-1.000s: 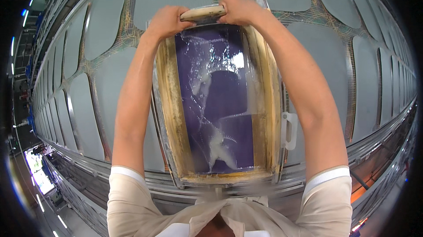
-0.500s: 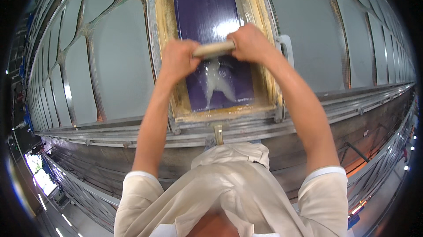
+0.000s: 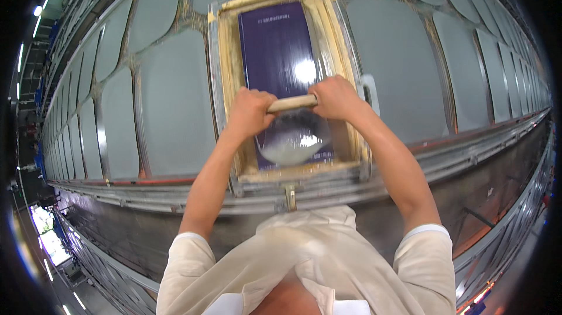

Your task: The person uses a squeegee to pull purple ink across a screen-printing frame repeatedly. They pause to pour water from a bottle onto the squeegee and continue the motion. The task is performed on a single frame without visible transfer to a substrate.

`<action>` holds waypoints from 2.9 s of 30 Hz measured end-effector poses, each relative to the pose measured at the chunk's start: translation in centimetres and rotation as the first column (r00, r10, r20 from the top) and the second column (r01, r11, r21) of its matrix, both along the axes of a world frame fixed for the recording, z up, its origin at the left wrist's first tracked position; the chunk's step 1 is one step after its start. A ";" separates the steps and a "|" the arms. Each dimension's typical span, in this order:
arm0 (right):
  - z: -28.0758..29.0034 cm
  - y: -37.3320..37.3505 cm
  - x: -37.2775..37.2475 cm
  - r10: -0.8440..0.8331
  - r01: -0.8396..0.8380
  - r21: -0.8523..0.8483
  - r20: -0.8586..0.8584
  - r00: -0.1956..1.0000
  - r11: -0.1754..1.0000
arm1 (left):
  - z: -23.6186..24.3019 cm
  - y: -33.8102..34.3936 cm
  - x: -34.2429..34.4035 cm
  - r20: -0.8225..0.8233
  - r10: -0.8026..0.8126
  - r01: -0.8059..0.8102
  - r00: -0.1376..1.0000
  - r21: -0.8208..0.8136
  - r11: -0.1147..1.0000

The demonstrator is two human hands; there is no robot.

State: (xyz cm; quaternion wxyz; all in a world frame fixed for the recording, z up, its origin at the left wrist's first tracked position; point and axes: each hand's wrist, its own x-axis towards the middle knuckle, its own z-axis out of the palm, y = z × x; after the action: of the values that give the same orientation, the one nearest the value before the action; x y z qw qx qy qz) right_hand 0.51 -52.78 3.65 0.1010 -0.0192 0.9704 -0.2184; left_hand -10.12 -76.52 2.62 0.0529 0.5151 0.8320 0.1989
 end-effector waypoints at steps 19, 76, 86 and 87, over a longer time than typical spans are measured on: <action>-2.6 9.9 -25.9 0.046 -0.024 0.108 -0.198 0.979 0.994 | -2.4 9.7 -24.3 -0.018 0.188 -0.186 0.982 0.084 0.979; -8.0 -25.6 -10.5 -0.857 0.708 -0.544 -0.040 0.513 0.450 | -1.0 -43.8 2.1 -0.204 0.085 -0.084 0.975 0.016 0.996; -4.5 -23.2 -14.0 -0.693 0.692 -0.133 0.047 0.720 0.710 | -2.6 -33.4 -22.5 -0.297 0.076 -0.045 0.952 0.110 0.993; -3.9 -23.0 -15.2 -0.668 0.671 -0.135 0.074 0.741 0.729 | -3.2 -32.3 -25.6 -0.302 0.087 -0.053 0.949 0.118 0.992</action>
State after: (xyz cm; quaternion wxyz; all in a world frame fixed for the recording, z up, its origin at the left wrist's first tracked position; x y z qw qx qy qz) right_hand -14.65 -75.79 -0.30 0.0235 0.3260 0.8914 -0.3139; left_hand -35.73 -108.83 -0.60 -0.1120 0.5119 0.8359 0.1632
